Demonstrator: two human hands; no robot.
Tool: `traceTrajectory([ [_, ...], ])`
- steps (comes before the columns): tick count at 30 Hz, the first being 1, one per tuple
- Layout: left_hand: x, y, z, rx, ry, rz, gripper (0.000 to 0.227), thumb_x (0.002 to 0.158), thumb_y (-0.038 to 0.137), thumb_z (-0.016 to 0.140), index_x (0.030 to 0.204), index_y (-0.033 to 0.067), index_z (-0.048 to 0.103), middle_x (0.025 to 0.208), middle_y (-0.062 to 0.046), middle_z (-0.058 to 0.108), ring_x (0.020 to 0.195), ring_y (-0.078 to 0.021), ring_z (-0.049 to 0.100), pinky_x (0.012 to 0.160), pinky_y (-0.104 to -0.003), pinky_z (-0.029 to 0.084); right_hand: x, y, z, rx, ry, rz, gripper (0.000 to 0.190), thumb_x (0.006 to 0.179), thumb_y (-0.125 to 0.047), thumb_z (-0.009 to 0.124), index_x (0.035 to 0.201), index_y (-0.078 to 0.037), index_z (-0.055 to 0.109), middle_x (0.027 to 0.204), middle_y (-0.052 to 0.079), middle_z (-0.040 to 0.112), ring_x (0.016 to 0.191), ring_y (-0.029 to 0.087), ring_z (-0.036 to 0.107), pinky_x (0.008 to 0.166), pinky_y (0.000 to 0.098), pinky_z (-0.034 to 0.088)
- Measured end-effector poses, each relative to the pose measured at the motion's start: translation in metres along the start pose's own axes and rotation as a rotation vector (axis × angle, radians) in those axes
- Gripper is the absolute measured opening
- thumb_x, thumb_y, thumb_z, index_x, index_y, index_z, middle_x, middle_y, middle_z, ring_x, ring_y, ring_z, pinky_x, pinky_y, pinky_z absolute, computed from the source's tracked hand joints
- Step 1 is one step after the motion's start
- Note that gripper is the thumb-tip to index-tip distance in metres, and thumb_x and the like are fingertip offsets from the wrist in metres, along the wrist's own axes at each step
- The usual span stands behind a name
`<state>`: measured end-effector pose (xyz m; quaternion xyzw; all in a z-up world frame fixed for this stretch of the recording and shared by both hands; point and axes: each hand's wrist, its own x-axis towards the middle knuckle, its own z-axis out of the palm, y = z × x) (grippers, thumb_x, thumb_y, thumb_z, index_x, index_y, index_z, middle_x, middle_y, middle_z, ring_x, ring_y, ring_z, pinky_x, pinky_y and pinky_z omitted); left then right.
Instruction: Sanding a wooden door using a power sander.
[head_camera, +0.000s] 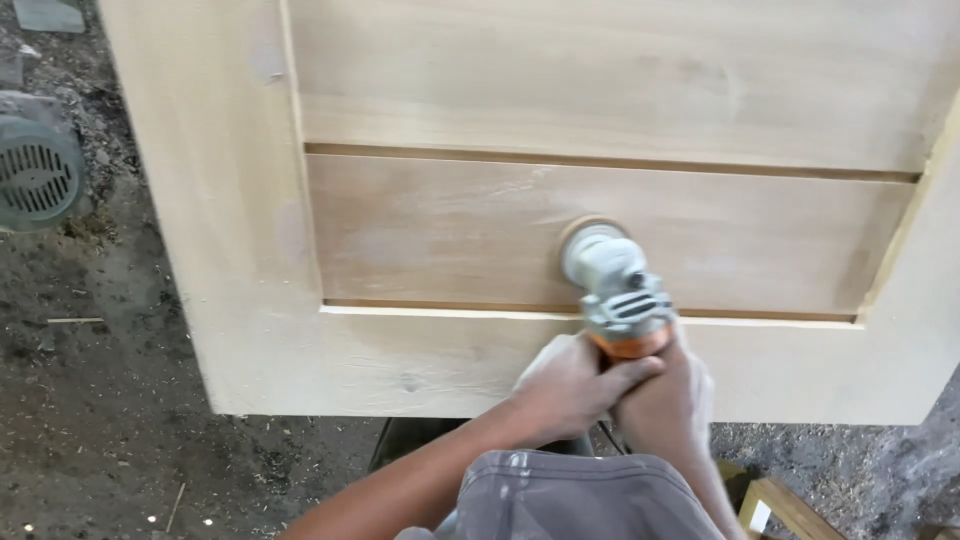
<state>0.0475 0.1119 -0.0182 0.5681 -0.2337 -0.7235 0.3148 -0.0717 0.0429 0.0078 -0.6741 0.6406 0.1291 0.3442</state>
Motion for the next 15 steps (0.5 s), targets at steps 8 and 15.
traceTrajectory([
  [8,-0.062,-0.086,-0.047,-0.275,0.418,0.182,0.059,0.094,0.046,0.067,0.129,-0.0010,0.065,0.110,-0.015,0.077,0.104,-0.0229,0.074,0.091,-0.036,0.056,-0.038,-0.102,0.058,-0.194,-0.175,-0.295,0.044,0.074,-0.021,0.079,0.110,-0.007,0.058,0.086,0.018,0.075,0.081,0.038,0.073,0.072,0.0504,0.056],
  [15,-0.040,-0.075,-0.019,-0.438,0.395,0.244,0.057,0.095,0.045,0.067,0.128,-0.0020,0.065,0.112,-0.015,0.077,0.108,-0.0245,0.072,0.094,-0.038,0.057,-0.030,-0.092,0.031,-0.302,-0.167,-0.320,0.037,0.074,-0.020,0.079,0.102,-0.010,0.056,0.083,0.018,0.073,0.081,0.042,0.071,0.070,0.0525,0.055],
])
